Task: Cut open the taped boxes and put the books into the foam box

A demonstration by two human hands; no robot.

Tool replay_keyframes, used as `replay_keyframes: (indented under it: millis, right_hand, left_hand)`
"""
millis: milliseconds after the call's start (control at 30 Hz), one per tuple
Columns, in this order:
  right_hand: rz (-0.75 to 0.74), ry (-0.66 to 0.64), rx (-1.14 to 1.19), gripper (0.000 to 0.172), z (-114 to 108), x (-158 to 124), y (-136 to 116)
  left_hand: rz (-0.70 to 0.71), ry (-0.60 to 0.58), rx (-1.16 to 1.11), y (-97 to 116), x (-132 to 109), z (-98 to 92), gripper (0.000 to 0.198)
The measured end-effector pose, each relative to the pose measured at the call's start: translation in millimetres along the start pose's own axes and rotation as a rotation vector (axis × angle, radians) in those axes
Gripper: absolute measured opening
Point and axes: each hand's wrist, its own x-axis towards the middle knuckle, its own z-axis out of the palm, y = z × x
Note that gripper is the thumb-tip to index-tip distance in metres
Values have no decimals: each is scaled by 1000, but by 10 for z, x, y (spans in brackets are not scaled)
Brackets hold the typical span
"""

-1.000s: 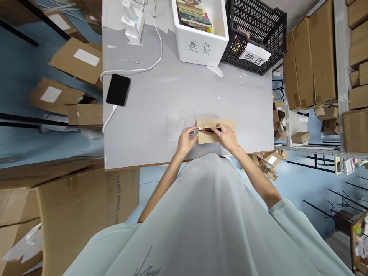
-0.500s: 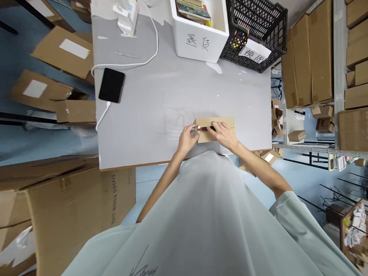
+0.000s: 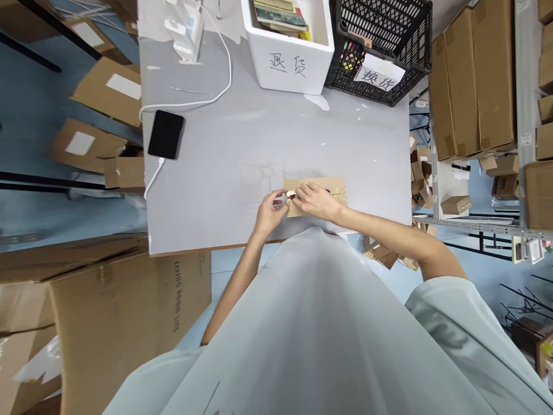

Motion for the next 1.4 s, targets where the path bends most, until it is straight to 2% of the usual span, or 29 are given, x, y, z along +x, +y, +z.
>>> replay_keyframes:
  millis: [100, 200, 433, 567, 700, 833, 933, 1033, 1233, 1400]
  right_hand:
    - [-45, -3, -33, 39, 78, -119, 99]
    - [-27, 2, -6, 37, 179, -298, 252]
    - [32, 53, 4, 39, 426, -971, 722]
    - [118, 86, 47, 40, 590, -1382, 967]
    - [221, 131, 164, 41, 819, -1669, 1128]
    - [404, 169, 363, 36, 1112, -1905, 1211]
    - [607, 186, 508, 35, 1333, -2067, 1158]
    - [797, 232, 689, 37, 1521, -2119, 950]
    - [1114, 434, 1211, 39, 1811, -1829, 383]
    - [1215, 640, 1480, 37, 1963, -1583, 98]
  left_hand:
    - [-19, 31, 18, 31, -32, 7, 52]
    - [-62, 68, 29, 70, -65, 26, 52]
    - [-116, 112, 70, 174, -117, 35, 52]
    - [-135, 122, 112, 214, -115, 18, 52]
    - [-158, 136, 149, 253, -117, 25, 51]
    - [-166, 157, 228, 332, -151, 45, 48]
    - [-64, 198, 394, 453, -179, 83, 51]
    - [82, 202, 515, 631, -159, 180, 58]
    - [262, -58, 642, 995, 112, 554, 59]
    - [308, -224, 841, 1179, 335, 896, 75]
